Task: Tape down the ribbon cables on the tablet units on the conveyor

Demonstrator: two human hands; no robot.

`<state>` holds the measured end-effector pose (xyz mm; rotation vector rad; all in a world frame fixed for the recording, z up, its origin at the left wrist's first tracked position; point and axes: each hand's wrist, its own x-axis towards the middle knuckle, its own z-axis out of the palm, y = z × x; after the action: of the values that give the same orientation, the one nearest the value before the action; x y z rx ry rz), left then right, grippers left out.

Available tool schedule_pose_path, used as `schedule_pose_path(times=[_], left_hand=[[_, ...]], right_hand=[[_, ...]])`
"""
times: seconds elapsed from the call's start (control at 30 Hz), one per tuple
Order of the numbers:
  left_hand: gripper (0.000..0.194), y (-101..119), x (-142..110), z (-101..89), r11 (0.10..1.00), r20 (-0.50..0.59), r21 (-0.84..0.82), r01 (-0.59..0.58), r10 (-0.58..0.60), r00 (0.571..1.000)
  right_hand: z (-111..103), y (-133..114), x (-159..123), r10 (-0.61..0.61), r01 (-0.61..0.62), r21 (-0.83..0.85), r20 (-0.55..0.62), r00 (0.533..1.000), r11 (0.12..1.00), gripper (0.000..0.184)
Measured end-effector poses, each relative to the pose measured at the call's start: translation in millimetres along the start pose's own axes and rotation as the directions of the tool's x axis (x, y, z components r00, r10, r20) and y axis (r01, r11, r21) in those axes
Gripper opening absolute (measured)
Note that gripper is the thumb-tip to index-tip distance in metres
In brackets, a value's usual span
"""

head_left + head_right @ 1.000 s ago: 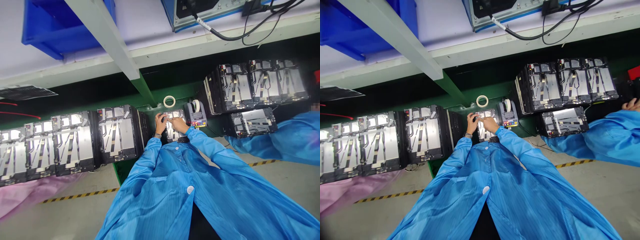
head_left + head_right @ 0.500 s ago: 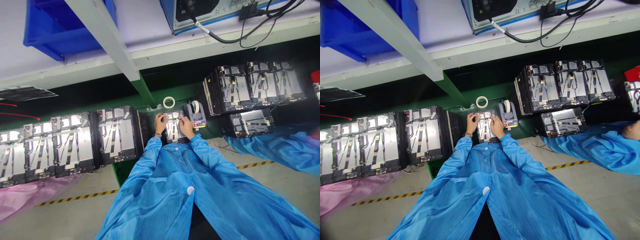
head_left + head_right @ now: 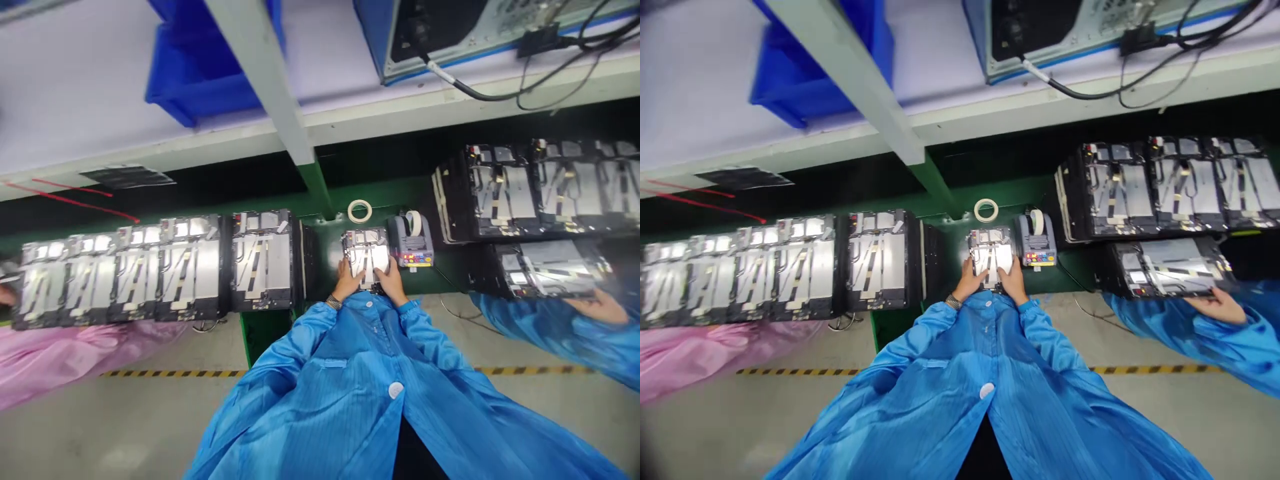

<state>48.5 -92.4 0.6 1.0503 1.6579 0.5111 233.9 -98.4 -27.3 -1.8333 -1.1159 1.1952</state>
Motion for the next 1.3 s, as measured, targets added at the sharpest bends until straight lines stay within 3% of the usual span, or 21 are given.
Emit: schedule_pose_path(times=[0.1,0.27,0.37,0.47,0.57,0.67,0.73,0.8,0.93,1.1,1.3], left_hand=[[0.109,16.8,-8.9,4.4,0.993,0.001,-0.096,0.068,-0.068,0.998],[0.106,52.0,-42.7,-9.8,0.981,-0.097,-0.154,-0.116,0.102,0.99],[0.101,78.9,-86.3,-45.2,0.965,-0.132,-0.082,-0.247,0.235,0.963],[0.094,111.1,-135.2,-106.0,0.931,-0.24,0.011,-0.365,0.356,0.903],[0.085,135.0,-169.0,-179.2,0.92,-0.332,0.159,-0.359,0.392,0.858],[0.075,138.1,-177.3,-245.6,0.895,-0.462,0.349,-0.279,0.423,0.78],[0.072,130.2,-171.3,-278.5,0.892,-0.528,0.416,-0.174,0.393,0.753],[0.071,119.2,-160.8,-300.0,0.9,-0.564,0.431,-0.066,0.325,0.759],[0.069,100.4,-141.6,-312.6,0.888,-0.55,0.46,-0.013,0.296,0.781],[0.072,92.2,-138.5,-304.1,0.901,-0.6,0.432,-0.032,0.313,0.736],[0.077,98.4,-144.5,-295.1,0.917,-0.597,0.397,-0.035,0.287,0.749]], right_hand=[[-1.3,-7.0,-1.2,0.015,-0.016,0.082,0.011,1.0,0.996,0.087],[-27.6,-57.5,-31.2,-0.091,0.084,0.163,0.036,0.995,0.983,0.086],[-55.3,-115.6,-63.8,-0.177,0.137,0.219,0.175,0.969,0.966,0.086],[-65.4,-181.4,-92.0,-0.234,0.089,0.369,0.371,0.899,0.925,0.091],[-39.5,-235.7,-107.0,-0.324,0.044,0.474,0.528,0.785,0.879,0.097],[14.9,-267.0,-110.1,-0.429,0.038,0.543,0.616,0.66,0.839,0.105],[53.3,-275.6,-108.9,-0.429,0.079,0.496,0.648,0.63,0.865,0.109],[83.9,-276.9,-107.0,-0.377,0.125,0.394,0.668,0.641,0.911,0.111],[109.8,-266.7,-103.1,-0.326,0.174,0.283,0.691,0.645,0.943,0.109],[102.8,-252.4,-102.2,-0.393,0.241,0.311,0.677,0.622,0.919,0.104],[92.6,-247.2,-109.3,-0.441,0.268,0.351,0.678,0.588,0.897,0.103]])
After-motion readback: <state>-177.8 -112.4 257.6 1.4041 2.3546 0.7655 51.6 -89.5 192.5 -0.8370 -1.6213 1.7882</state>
